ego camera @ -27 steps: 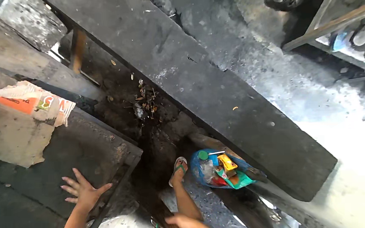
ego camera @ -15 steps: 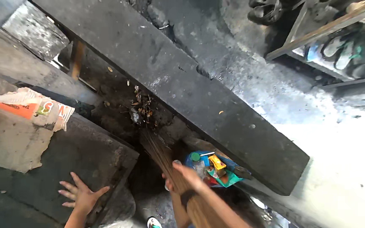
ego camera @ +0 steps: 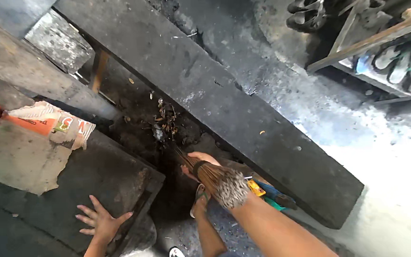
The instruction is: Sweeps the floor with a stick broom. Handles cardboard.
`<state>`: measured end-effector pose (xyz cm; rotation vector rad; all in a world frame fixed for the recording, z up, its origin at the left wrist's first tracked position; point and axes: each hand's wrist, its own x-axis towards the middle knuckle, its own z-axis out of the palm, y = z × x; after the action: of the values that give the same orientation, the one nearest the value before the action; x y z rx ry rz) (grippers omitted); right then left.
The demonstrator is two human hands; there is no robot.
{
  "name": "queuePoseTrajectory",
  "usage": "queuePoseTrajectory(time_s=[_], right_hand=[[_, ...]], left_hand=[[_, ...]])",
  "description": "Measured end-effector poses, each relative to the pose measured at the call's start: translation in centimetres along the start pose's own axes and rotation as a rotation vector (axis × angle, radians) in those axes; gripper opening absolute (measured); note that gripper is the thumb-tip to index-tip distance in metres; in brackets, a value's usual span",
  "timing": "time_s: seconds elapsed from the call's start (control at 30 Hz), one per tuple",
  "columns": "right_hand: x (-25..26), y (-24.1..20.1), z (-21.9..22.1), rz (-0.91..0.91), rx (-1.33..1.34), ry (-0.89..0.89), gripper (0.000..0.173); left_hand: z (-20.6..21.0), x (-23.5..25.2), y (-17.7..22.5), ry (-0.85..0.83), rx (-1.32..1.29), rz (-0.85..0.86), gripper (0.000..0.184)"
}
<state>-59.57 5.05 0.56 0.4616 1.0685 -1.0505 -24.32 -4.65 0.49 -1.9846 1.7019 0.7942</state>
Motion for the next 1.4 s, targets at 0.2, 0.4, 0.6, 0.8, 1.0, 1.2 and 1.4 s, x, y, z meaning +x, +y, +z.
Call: queuePoseTrajectory(time_s=[0.2, 0.4, 0.6, 0.8, 1.0, 1.2, 1.4], right_hand=[[-7.4, 7.4, -1.3, 0.108, -0.062, 0.198, 0.040], [-8.4, 17.3, -4.6, 0.335, -0.378, 0.255, 0.043], [-3.8, 3.5, -0.5, 0.113, -0.701, 0.334, 0.052], [-7.1, 4.9, -1.1, -0.008, -0.410, 0.316, 0.052], [-6.4, 5.5, 1.1, 0.184, -0.187, 0.147, 0.044], [-3.7, -1.8, 0.5, 0.087, -0.083, 0.213, 0.054], [-7.8, 3.0, 2.5, 0.155, 0.004, 0.076, 0.049]], left_hand=[[-0.1, -0.1, 0.0, -0.021, -0.019, 0.004, 0.160], [-0.1, -0.2, 0.4, -0.046, -0.033, -0.019, 0.162], [-0.3, -0.3, 0.4, -0.038, -0.032, -0.014, 0.160], [0.1, 0.0, -0.1, -0.010, -0.047, 0.033, 0.160], [0.1, -0.2, -0.2, -0.002, -0.037, 0.025, 0.161], [0.0, -0.3, 0.1, -0.017, -0.023, -0.001, 0.160], [0.3, -0.2, -0.4, -0.010, -0.031, 0.007, 0.161]])
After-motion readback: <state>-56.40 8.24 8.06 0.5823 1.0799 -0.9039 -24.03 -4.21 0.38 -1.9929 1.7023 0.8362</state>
